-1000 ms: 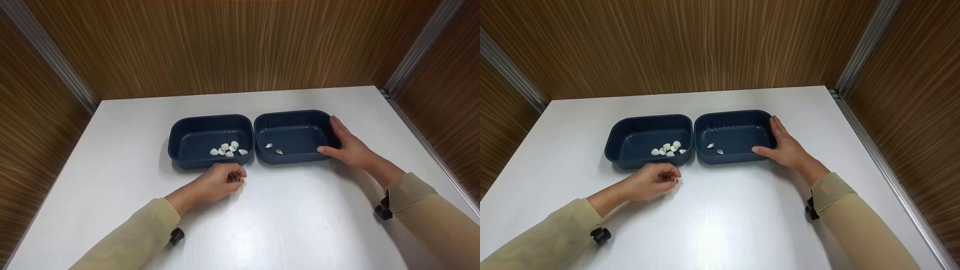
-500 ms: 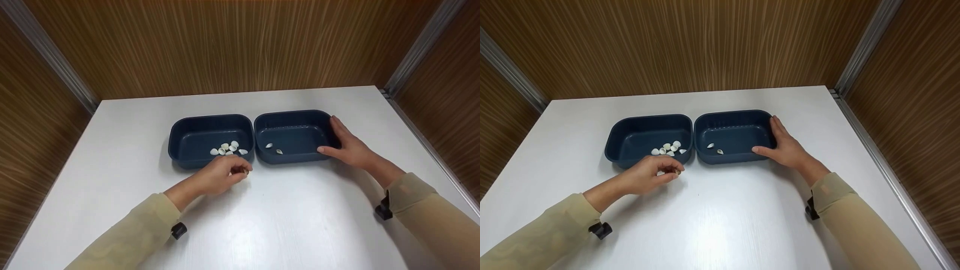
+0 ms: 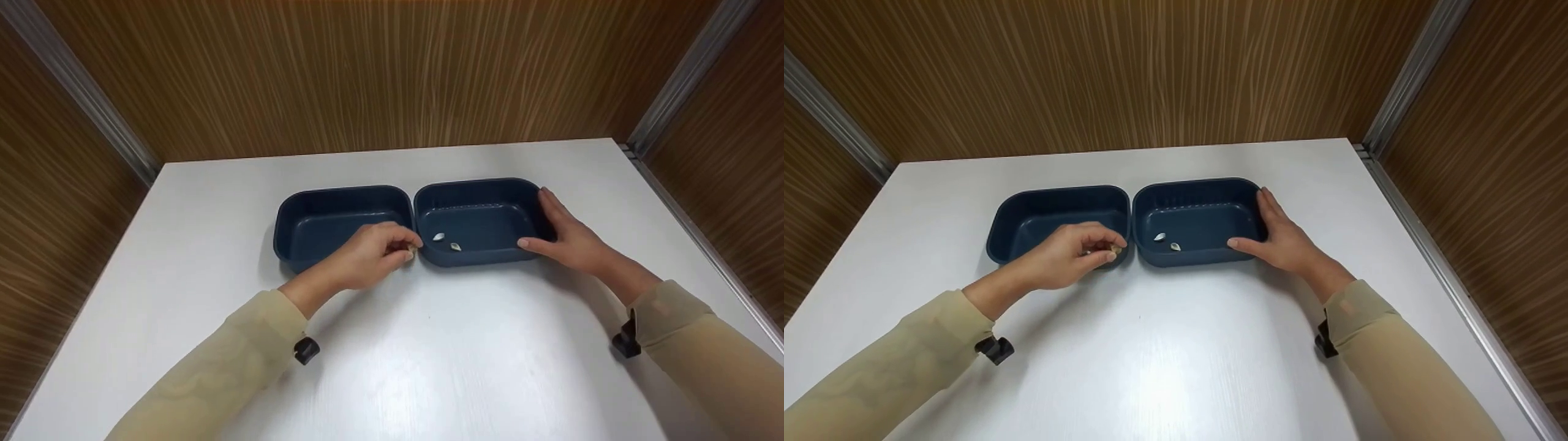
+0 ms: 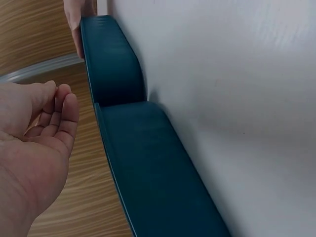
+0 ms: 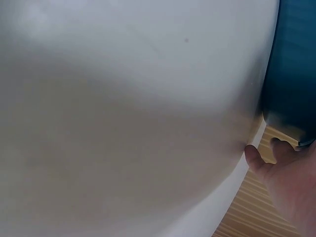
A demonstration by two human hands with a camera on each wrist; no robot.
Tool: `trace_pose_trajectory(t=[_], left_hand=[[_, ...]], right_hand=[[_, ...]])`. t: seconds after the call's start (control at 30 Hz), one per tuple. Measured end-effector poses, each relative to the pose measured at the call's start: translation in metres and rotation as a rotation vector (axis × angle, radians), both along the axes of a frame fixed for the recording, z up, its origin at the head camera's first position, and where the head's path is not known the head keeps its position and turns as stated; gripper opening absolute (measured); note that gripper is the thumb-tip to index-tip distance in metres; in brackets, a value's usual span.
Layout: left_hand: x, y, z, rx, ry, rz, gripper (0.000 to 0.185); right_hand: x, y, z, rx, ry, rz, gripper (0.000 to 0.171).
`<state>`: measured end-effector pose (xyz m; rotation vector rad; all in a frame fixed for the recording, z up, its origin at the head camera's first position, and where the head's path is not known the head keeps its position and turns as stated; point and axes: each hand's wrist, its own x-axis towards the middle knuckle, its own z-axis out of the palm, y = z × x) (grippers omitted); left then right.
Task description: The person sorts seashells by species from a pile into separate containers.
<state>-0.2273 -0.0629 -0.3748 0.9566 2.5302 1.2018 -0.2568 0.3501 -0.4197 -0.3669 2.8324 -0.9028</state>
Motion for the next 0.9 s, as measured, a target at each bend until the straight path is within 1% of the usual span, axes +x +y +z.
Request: trace_pose_trajectory(t=[0.13, 0.37, 0.47, 0.67, 0.9], left_hand=[[-0.004, 0.006, 0.003, 0.005, -0.028, 0.008, 0.02], [-0.012, 0.016, 0.01, 0.024, -0.02, 0.026, 0.015], [-0.016, 0.02, 0.013, 0.025, -0.026, 0.035, 0.016], [-0.023, 0.028, 0.019, 0.026, 0.009, 0.027, 0.02], [-0.032, 0.037, 0.02, 0.028, 0.045, 0.031, 0.021]], right_hand=[[0.0, 0.0, 0.001, 0.002, 0.002, -0.001, 0.113], [0.0, 0.0, -0.001, 0.0, 0.015, 0.004, 0.113], [0.001, 0.001, -0.002, -0.003, 0.026, 0.008, 0.112], [0.001, 0.002, -0.003, -0.001, 0.015, 0.002, 0.113], [0.002, 0.002, -0.004, -0.003, 0.016, 0.0, 0.113]])
